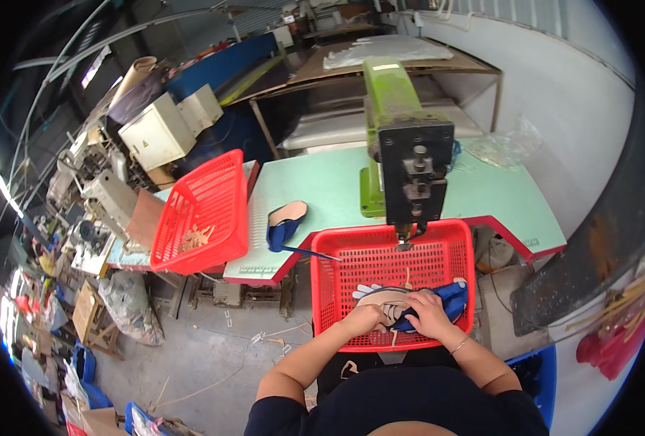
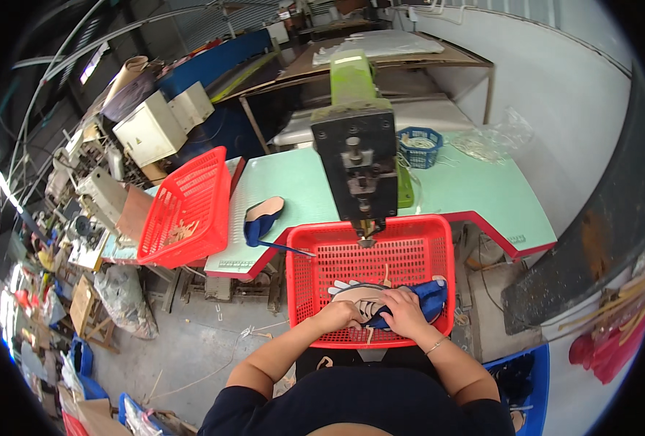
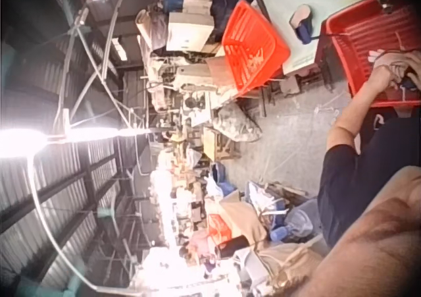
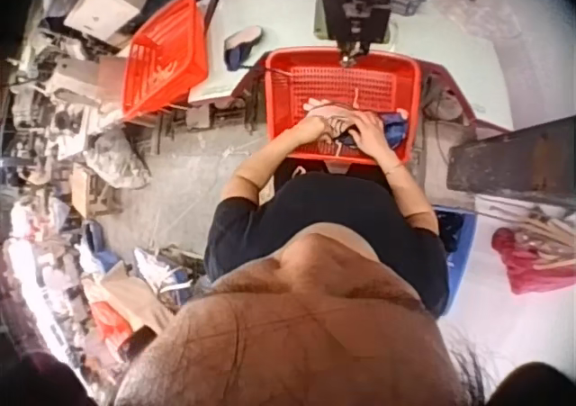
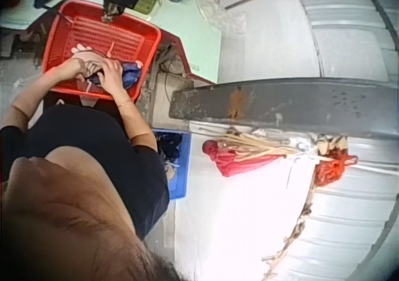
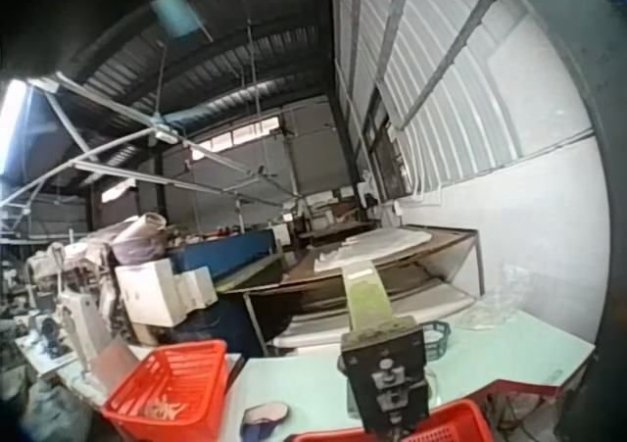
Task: The person assembles blue sandals by attaching beige insoles to the blue straps using a green hydraulic press. They pick up the components from a red basket, align them under the press, and operate the machine to secure the parts. The finished sandals are placed on the table to the left.
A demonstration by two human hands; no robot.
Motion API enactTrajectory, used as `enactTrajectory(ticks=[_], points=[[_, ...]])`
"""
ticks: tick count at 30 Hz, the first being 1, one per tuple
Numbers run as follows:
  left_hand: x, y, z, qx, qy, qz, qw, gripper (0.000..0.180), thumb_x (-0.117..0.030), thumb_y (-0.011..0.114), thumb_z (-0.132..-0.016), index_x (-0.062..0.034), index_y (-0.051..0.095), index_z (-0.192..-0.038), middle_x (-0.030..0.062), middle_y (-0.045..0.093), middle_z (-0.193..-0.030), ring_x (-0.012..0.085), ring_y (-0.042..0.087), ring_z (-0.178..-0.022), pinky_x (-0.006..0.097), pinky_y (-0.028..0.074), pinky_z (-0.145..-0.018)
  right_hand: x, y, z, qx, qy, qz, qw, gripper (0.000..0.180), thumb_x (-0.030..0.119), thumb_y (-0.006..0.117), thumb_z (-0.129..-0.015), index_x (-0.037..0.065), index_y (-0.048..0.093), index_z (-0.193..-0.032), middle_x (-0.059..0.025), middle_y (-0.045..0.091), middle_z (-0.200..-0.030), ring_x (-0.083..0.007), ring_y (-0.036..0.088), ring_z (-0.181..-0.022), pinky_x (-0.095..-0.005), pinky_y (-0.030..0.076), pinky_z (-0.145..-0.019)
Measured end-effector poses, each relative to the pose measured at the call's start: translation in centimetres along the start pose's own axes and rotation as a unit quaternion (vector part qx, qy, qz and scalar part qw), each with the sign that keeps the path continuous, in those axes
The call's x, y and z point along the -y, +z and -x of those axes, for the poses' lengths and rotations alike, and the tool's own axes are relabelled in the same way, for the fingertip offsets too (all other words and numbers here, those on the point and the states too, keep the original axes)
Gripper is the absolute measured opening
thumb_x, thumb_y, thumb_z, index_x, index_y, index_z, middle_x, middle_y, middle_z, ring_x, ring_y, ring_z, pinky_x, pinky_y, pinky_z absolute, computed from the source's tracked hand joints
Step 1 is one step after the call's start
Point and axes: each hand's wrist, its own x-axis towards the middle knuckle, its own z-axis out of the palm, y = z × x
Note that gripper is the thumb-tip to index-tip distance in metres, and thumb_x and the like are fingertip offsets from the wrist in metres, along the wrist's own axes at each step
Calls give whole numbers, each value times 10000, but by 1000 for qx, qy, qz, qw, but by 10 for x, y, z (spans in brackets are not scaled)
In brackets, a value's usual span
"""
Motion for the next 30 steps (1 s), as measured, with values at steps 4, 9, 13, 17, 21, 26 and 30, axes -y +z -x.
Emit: enactTrajectory(ticks=[4, 9, 13, 17, 21, 26, 30], points=[[-9, -26, 6, -107, -1, -5, 994, 172, -193, 660, -717, -61, 670, -827, 85, 642, -768, 263, 600, -746, 362, 476, -697, 6, 2, -4, -8, 35, 8, 999, 433, 180, 657, -716, 73, 533, -1117, -75, 488, -1215, -267, 427, -1146, -433, 304, -946], [-43, -82, 48, -401, -119, -101, 903, 116, -156, 653, -751, -48, 633, -789, 86, 626, -740, 253, 602, -691, 353, 478, -657, 0, 4, -7, -13, 84, -83, 993, 535, 240, 679, -727, 37, 486, -1183, -132, 525, -1163, -297, 477, -1098, -421, 345, -931], [-60, -85, 60, -351, 13, -83, 933, 146, -105, 670, -726, -44, 625, -850, 68, 625, -796, 227, 608, -771, 342, 482, -691, 6, 12, -37, 37, 168, -667, 725, 376, 136, 580, -857, 0, 477, -1192, -93, 558, -1124, -166, 514, -1061, -307, 417, -912], [-74, -62, 56, -245, -25, -43, 968, 264, -92, 649, -761, -35, 592, -1013, 103, 612, -993, 235, 584, -955, 332, 456, -828, 32, -7, -59, 58, 154, -767, 620, 377, 33, 591, -833, 6, 473, -1190, -91, 550, -1124, -146, 527, -1032, -277, 425, -900], [-80, -40, 38, -321, -159, 527, 771, 314, -89, 601, -837, -17, 530, -1135, 81, 595, -1084, 170, 559, -1000, 322, 429, -894, 57, -13, -61, 87, 59, -636, 765, 607, -2, 641, -780, 22, 333, -1302, -104, 556, -1108, -152, 539, -1013, -280, 427, -883], [-91, -41, 20, -439, -148, 602, 650, 232, -33, 579, -850, 3, 570, -1079, 63, 621, -1026, 127, 571, -954, 280, 438, -875, 53, -17, -58, 38, 174, -701, 690, 521, 41, 633, -803, 12, 391, -1263, -72, 599, -1020, -136, 572, -955, -266, 441, -860], [-92, -37, 25, -405, -174, 568, 694, 217, -45, 580, -855, 14, 575, -1064, 59, 630, -1000, 128, 589, -906, 266, 459, -837, 42, -19, -50, 100, 176, -717, 667, 290, 103, 560, -870, 26, 525, -1148, -40, 603, -1023, -111, 577, -931, -235, 448, -821]])
